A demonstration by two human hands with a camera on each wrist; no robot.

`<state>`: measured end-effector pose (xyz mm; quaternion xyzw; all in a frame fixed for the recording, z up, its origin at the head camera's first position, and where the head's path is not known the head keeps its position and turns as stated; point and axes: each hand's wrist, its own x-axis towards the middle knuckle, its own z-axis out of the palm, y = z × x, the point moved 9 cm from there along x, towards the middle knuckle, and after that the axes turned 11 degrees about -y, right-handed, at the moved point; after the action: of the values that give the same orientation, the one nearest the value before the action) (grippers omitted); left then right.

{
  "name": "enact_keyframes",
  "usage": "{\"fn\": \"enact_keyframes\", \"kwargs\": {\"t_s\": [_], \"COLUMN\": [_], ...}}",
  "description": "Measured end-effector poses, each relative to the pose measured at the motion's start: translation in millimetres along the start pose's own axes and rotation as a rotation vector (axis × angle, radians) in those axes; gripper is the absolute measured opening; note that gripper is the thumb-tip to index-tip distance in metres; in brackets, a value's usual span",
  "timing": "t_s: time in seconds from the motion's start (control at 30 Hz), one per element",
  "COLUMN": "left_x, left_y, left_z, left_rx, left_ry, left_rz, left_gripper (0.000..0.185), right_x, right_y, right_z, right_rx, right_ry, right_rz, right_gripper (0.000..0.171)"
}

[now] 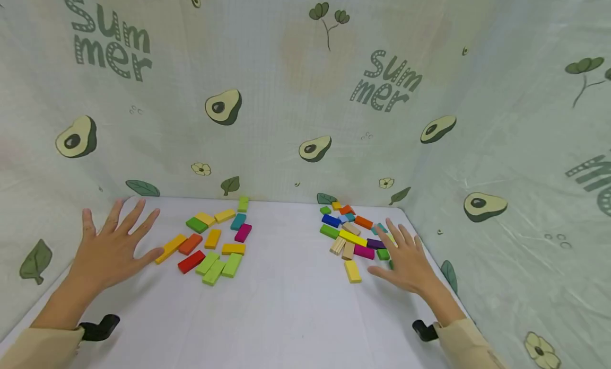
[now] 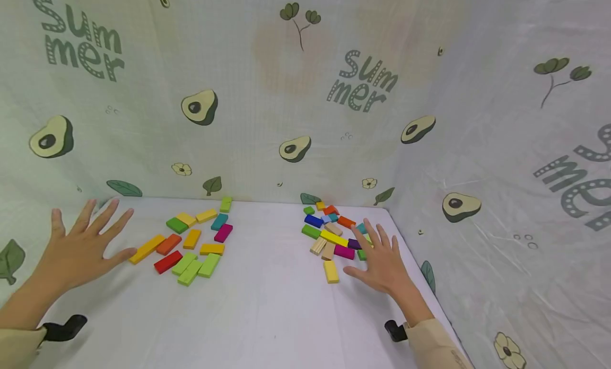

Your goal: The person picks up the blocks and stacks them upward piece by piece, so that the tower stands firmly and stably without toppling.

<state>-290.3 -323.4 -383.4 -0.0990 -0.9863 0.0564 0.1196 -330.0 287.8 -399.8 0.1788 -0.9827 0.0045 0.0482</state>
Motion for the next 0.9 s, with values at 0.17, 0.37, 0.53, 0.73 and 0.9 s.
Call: {"fn": "enact_keyframes", "kwargs": {"t_s": [0.17, 0.37, 0.53, 0.73, 0.9], "left_x": [6.8, 15.8, 25.9, 36.7, 44.1], "left_y": [12.1, 28.9, 46.2, 67.7, 83.8], "left_z": [1.1, 6.9, 15.5, 20.4, 29.4], "left_rx": [-0.023, -0.055, -0.101, -0.173, -0.231], "left_ry": [0.008, 0.003, -0.031, -0.071, -0.126], "left_rz": [0.028, 0.054, 0.074, 0.105, 0.129], "left_gripper": [0.104, 0.106, 0.105, 0.096, 0.093], "right_x": [5.7, 12.7, 22.8, 34.8, 39.3], "right_y": [-5.4, -10.1, -13.6, -23.3, -26.9], "right_z": [7.5, 16.8, 30.1, 37.1, 42.6], "right_rx": [0.057, 0.16, 0.243, 0.282, 0.31], "right_ry": [-0.011, -0.069, -0.14, -0.149, -0.168], "right_rz": [-0.038, -0.054, -0.041, -0.071, -0.089], "right_gripper": [0.105, 0.101, 0.1, 0.098, 0.097]}}
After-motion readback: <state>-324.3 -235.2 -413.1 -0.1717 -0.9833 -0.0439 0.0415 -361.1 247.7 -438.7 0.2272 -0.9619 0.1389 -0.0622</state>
